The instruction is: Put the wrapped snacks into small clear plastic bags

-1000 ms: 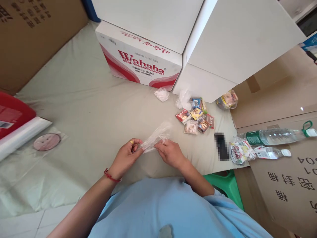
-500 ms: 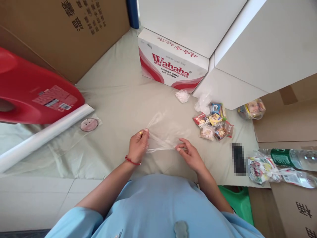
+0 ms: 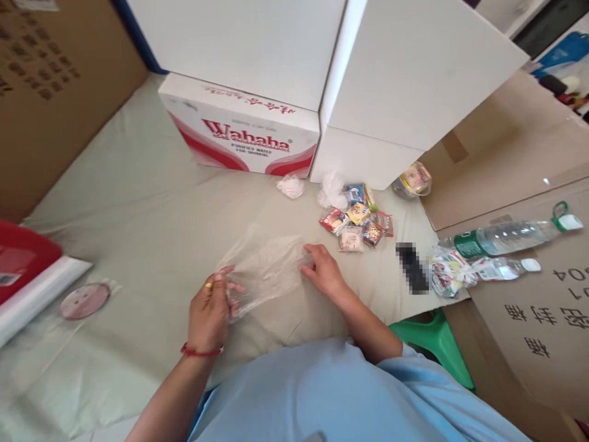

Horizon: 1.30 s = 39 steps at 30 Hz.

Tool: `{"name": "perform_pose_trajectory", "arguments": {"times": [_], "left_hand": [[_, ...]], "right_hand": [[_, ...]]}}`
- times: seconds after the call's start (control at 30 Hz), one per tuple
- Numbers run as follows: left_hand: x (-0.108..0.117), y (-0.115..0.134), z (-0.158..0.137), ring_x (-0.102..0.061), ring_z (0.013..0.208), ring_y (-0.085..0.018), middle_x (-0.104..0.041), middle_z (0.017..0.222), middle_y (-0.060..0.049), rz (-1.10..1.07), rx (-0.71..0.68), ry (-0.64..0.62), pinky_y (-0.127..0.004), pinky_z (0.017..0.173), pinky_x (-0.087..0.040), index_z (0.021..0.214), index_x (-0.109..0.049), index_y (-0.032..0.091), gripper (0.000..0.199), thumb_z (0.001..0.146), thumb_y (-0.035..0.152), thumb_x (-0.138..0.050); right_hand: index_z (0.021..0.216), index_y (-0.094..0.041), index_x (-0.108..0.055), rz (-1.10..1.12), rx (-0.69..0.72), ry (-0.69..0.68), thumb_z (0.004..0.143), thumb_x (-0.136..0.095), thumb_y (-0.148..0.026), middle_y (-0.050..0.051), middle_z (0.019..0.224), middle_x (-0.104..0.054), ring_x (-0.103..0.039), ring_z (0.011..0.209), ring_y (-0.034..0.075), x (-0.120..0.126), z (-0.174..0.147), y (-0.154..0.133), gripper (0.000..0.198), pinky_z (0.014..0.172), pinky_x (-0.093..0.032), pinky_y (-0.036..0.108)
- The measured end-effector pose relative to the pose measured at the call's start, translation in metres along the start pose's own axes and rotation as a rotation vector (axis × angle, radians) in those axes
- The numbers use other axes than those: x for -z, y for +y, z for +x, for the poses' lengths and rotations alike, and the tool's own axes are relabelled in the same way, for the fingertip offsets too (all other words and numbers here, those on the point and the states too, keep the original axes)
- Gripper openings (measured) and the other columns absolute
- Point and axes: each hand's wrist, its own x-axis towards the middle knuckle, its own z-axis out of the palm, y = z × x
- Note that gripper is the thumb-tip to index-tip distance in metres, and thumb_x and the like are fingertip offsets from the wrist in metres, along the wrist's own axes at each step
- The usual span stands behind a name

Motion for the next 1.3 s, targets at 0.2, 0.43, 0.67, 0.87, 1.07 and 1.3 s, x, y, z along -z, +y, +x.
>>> {"name": "perform_pose_trajectory", "arguments": {"times": [0.2, 0.43, 0.67, 0.87, 1.07, 1.3], "left_hand": [[0.017, -0.006, 0.023, -0.066, 0.088, -0.026, -0.067, 0.106, -0.008, 0.429, -0.308, 0.353, -0.043, 0.074, -0.057, 0.129, -0.057, 0.020, 0.066, 0.074, 0.052, -0.075], [0.007, -0.019, 0.026, -0.066, 0.117, -0.029, -0.076, 0.105, -0.008, 1.039, -0.971, 0.025, -0.053, 0.107, -0.041, 0.097, -0.075, 0.026, 0.027, 0.093, 0.015, -0.051], [0.027, -0.025, 0.034, -0.051, 0.147, -0.029, -0.059, 0.154, -0.015, 1.118, -0.745, -0.127, -0.056, 0.123, -0.029, 0.144, -0.061, 0.017, 0.050, 0.101, 0.025, -0.037], [0.027, -0.023, 0.025, -0.031, 0.160, -0.036, -0.036, 0.171, -0.014, 1.234, -0.700, -0.251, -0.067, 0.127, -0.015, 0.159, -0.046, 0.021, 0.067, 0.099, 0.053, -0.046], [0.045, -0.022, 0.017, -0.027, 0.161, -0.039, -0.014, 0.177, -0.015, 1.316, -0.630, -0.381, -0.070, 0.127, -0.011, 0.166, -0.031, 0.028, 0.092, 0.089, 0.066, -0.062], [0.069, -0.031, 0.007, -0.022, 0.162, -0.041, -0.015, 0.177, -0.018, 1.336, -0.586, -0.429, -0.071, 0.127, -0.004, 0.169, -0.022, 0.024, 0.109, 0.083, 0.073, -0.067]], "right_hand": [[0.124, -0.022, -0.065, 0.136, -0.024, 0.085, 0.087, -0.063, -0.014, 0.009, 0.127, -0.060, -0.062, 0.071, 0.011, -0.009, 0.000, 0.001, 0.038, 0.080, -0.059, 0.034], [0.123, -0.022, -0.067, -0.087, 0.344, 0.107, 0.100, -0.055, -0.025, 0.013, 0.127, -0.063, -0.068, 0.102, 0.021, 0.006, -0.018, -0.012, 0.026, 0.092, -0.058, 0.037], [0.127, -0.025, -0.073, -0.197, 0.322, -0.448, 0.095, -0.064, -0.022, 0.011, 0.149, -0.063, -0.067, 0.126, 0.027, 0.053, -0.058, 0.005, 0.033, 0.103, -0.056, 0.040], [0.116, -0.022, -0.074, -0.008, 0.118, -0.324, 0.104, -0.053, -0.039, 0.006, 0.101, -0.077, -0.070, 0.084, 0.018, 0.072, -0.044, -0.005, 0.029, 0.078, -0.054, 0.030], [0.126, -0.021, -0.067, -0.265, 0.002, -0.224, 0.092, -0.068, -0.028, 0.008, 0.107, -0.072, -0.066, 0.093, 0.022, 0.035, -0.022, 0.003, 0.034, 0.078, -0.048, 0.031], [0.095, -0.020, -0.071, 0.088, -0.099, -0.270, 0.097, -0.053, -0.057, 0.002, 0.084, -0.069, -0.060, 0.075, 0.017, 0.038, -0.020, 0.016, 0.040, 0.070, -0.045, 0.028]]}}
